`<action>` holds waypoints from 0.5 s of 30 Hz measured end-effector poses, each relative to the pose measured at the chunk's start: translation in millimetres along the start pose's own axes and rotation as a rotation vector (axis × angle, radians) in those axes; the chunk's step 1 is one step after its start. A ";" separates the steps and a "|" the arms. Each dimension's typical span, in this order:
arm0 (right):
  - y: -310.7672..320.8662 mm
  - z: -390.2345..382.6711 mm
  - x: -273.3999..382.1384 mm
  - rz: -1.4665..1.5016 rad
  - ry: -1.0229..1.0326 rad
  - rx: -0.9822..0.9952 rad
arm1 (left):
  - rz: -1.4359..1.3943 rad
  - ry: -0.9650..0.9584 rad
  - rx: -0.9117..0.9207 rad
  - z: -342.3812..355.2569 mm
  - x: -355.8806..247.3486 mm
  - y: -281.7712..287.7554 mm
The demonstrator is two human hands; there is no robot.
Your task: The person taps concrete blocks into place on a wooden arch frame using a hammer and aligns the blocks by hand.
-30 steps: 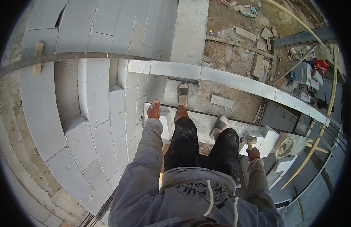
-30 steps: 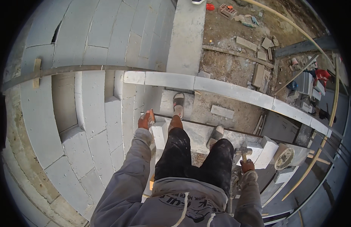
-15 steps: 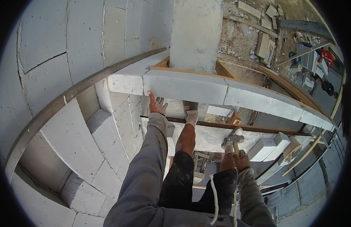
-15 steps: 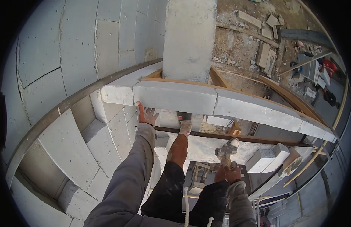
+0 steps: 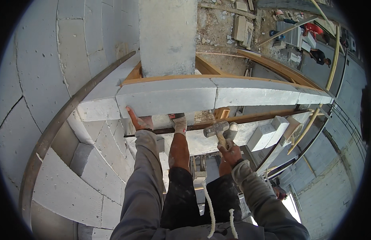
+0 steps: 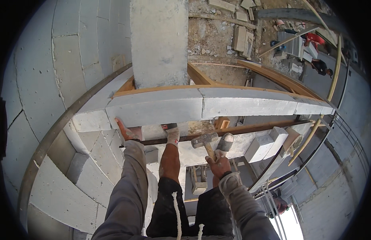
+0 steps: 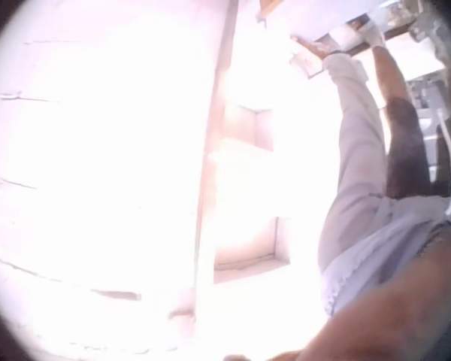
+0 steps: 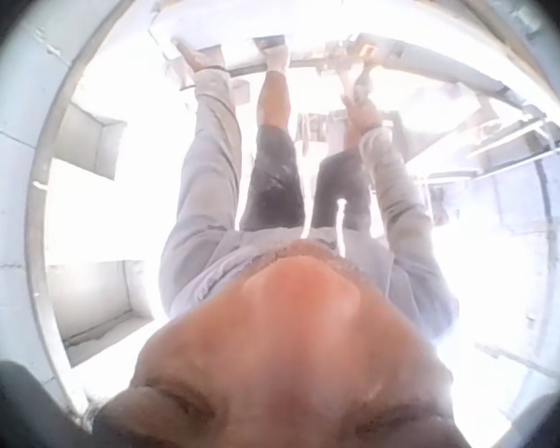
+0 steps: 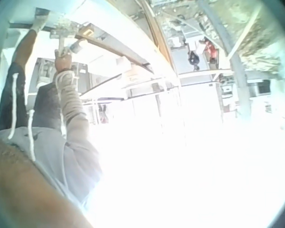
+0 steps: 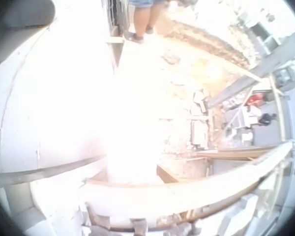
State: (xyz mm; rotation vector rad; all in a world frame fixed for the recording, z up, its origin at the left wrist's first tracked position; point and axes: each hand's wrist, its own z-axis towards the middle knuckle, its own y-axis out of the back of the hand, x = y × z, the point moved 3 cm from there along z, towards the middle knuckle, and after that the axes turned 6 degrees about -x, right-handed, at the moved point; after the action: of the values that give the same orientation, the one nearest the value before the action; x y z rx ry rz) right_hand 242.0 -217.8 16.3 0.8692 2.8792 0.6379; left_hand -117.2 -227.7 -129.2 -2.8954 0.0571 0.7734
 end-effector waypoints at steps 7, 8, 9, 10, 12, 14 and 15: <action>2.2 -2.0 -14.0 0.091 -0.083 -0.048 | -0.009 0.209 0.104 -37.6 44.9 8.5; 5.0 -5.1 -13.8 0.090 -0.084 -0.055 | 0.032 0.262 0.129 -46.9 59.3 8.2; 9.0 -8.6 -12.1 0.115 -0.073 -0.052 | 0.011 0.325 0.142 -56.8 75.7 6.9; 14.0 -12.2 -9.2 0.139 -0.063 -0.048 | 0.024 0.411 0.088 -66.8 92.7 7.3; 28.8 -19.9 -1.8 0.136 -0.077 -0.048 | 0.053 0.431 0.236 -85.8 116.1 1.6; 48.6 -24.6 9.2 0.122 -0.089 -0.045 | 0.079 0.463 0.342 -97.2 132.2 -1.9; 60.4 -26.1 19.0 0.089 0.004 -0.108 | 0.055 0.527 0.388 -102.5 140.4 -2.8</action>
State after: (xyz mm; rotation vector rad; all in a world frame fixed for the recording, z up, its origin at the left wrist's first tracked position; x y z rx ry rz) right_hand 252.5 -171.6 65.7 0.9857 2.7924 0.7960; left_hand 55.3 -240.1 -111.0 -2.6392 0.3053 -0.0202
